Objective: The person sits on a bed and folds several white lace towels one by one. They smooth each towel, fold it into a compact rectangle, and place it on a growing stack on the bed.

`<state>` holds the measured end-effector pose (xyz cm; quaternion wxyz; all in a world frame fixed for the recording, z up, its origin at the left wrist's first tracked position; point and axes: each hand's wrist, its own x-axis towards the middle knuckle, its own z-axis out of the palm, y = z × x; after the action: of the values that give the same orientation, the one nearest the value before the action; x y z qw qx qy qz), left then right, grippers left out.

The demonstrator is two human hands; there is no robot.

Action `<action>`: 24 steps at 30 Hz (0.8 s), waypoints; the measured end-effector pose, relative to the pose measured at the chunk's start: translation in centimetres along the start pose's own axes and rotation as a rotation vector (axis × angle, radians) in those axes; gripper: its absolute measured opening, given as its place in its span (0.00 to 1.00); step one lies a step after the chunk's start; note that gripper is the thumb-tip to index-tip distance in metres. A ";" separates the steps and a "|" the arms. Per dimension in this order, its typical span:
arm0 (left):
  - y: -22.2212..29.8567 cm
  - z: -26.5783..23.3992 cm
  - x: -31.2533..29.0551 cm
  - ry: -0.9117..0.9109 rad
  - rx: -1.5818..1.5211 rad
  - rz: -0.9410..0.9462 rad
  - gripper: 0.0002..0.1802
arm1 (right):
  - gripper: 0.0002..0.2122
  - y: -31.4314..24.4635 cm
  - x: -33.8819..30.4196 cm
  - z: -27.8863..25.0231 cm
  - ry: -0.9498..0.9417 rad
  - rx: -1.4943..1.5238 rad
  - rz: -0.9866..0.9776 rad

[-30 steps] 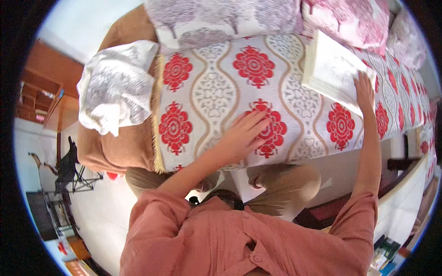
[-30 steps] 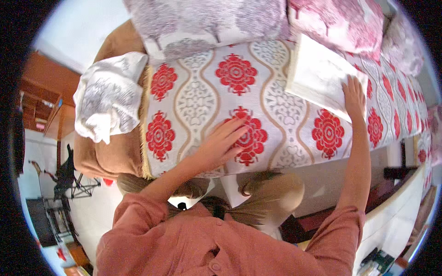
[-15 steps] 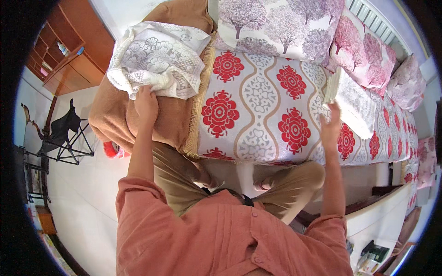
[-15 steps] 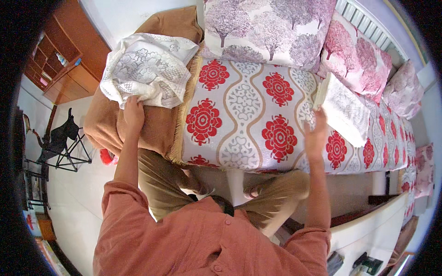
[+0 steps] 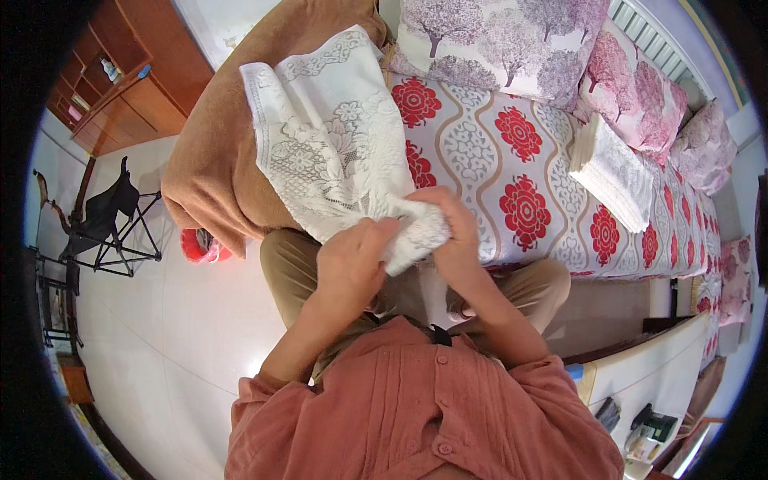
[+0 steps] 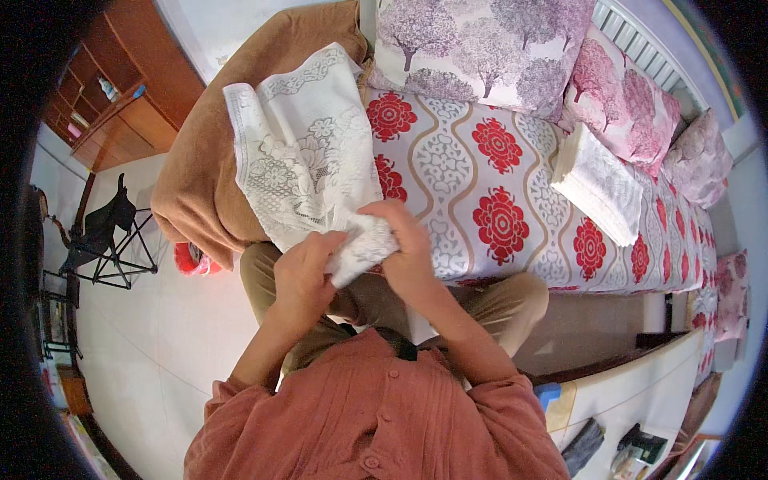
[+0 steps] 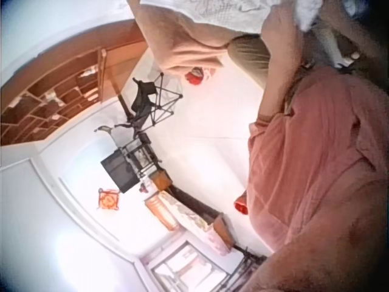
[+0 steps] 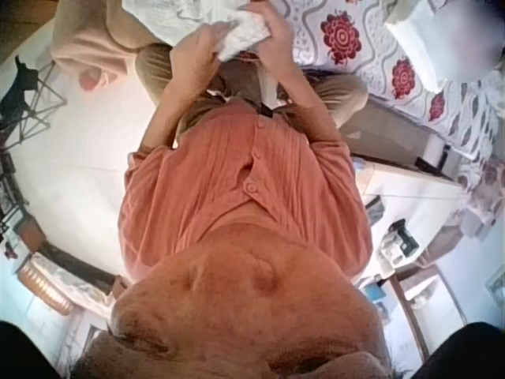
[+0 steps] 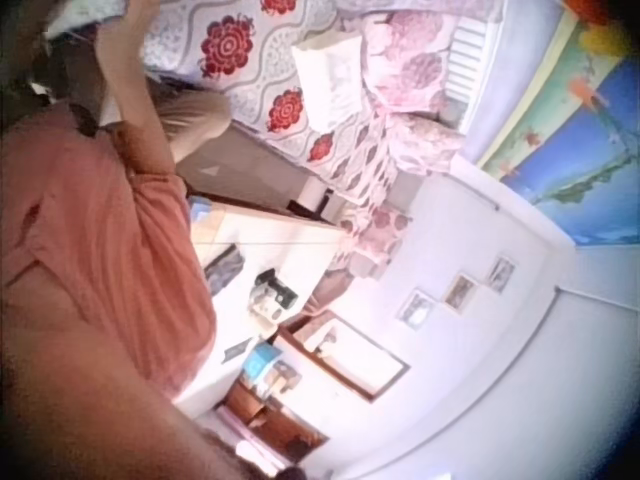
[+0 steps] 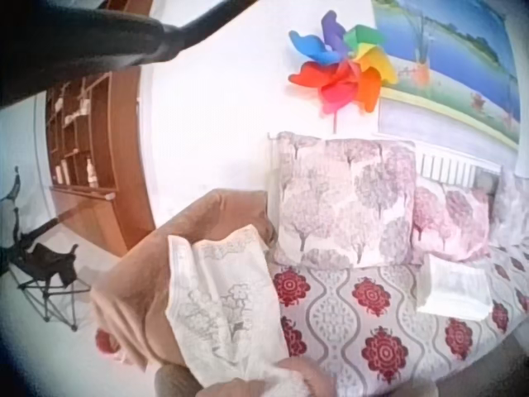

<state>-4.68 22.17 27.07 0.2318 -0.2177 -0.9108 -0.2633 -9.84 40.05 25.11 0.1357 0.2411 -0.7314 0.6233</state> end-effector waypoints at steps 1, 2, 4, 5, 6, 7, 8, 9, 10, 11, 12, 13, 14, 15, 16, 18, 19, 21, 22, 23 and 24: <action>-0.7 0.1 -0.6 -0.001 0.029 -0.033 0.28 | 0.14 -0.8 0.0 -0.7 -0.004 -0.021 -0.023; -1.3 -0.1 -0.8 0.023 0.035 -0.089 0.26 | 0.13 -1.8 0.1 -2.0 -0.006 -0.045 -0.046; -2.5 -0.8 -0.7 0.152 0.065 -0.129 0.24 | 0.14 -3.5 -0.3 -3.6 -0.012 -0.081 -0.064; -2.9 -1.0 -0.4 0.215 0.087 -0.146 0.23 | 0.14 -4.3 -0.6 -4.4 -0.002 -0.083 -0.052; -3.4 -1.0 -0.6 0.273 -0.076 -0.205 0.21 | 0.14 -5.0 -0.9 -4.9 -0.005 -0.069 -0.044; -4.1 -0.8 -0.9 0.332 -0.240 -0.261 0.18 | 0.14 -5.5 -1.0 -5.4 -0.008 -0.055 -0.036; -4.3 -0.4 -0.8 0.386 -0.415 -0.309 0.16 | 0.14 -5.9 -1.2 -6.2 0.007 -0.039 -0.002; -3.6 -0.6 -0.6 0.418 -0.488 -0.378 0.14 | 0.13 -6.3 -1.1 -7.1 -0.051 -0.066 0.009; -2.3 -1.2 -0.4 0.448 -0.562 -0.448 0.12 | 0.12 -6.8 -1.0 -8.1 -0.109 -0.093 0.020; -1.3 -1.9 -0.6 0.479 -0.629 -0.519 0.10 | 0.12 -7.1 -1.0 -9.1 -0.169 -0.113 0.030; -1.1 -2.2 -1.1 0.441 -0.438 -0.366 0.09 | 0.09 -6.9 -1.5 -10.1 -0.184 -0.045 0.134; -0.3 -2.5 -1.4 0.385 -0.541 -0.293 0.10 | 0.08 -6.1 -2.0 -11.3 -0.097 -0.018 0.091; -0.1 -3.3 -0.9 0.237 -0.470 -0.130 0.11 | 0.07 -5.1 -2.6 -12.6 -0.008 0.008 0.047; 0.3 -3.7 -0.3 0.109 -0.430 -0.079 0.14 | 0.07 -4.8 -2.8 -13.3 0.081 0.030 0.005; 0.6 -4.0 0.2 -0.016 -0.391 -0.021 0.16 | 0.07 -4.9 -2.9 -14.1 0.119 0.008 0.037; -1.1 -3.2 -0.2 -0.119 -0.137 -0.052 0.18 | 0.07 -6.2 -2.3 -15.0 0.192 -0.027 0.095; -2.6 -2.6 -0.5 -0.169 -0.011 -0.064 0.19 | 0.08 -5.8 -2.3 -15.5 0.181 0.008 0.090; -7.1 -0.8 -0.8 -0.106 0.060 -0.198 0.19 | 0.09 -5.0 -2.2 -16.5 0.159 0.068 0.073; -9.3 -0.1 -0.2 -0.107 0.027 -0.284 0.18 | 0.11 -4.4 -1.5 -17.1 0.154 0.083 0.154; -12.5 0.4 0.0 -0.062 0.054 -0.270 0.17 | 0.12 -4.0 0.1 -17.2 0.146 -0.099 0.256; -15.4 0.9 1.3 0.012 -0.095 -0.351 0.16 | 0.14 -1.4 1.6 -18.8 0.149 -0.405 0.220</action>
<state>-13.92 11.24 21.30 0.1770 -0.0645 -0.9200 -0.3438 -12.41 58.01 30.63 0.1663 0.0811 -0.8512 0.4912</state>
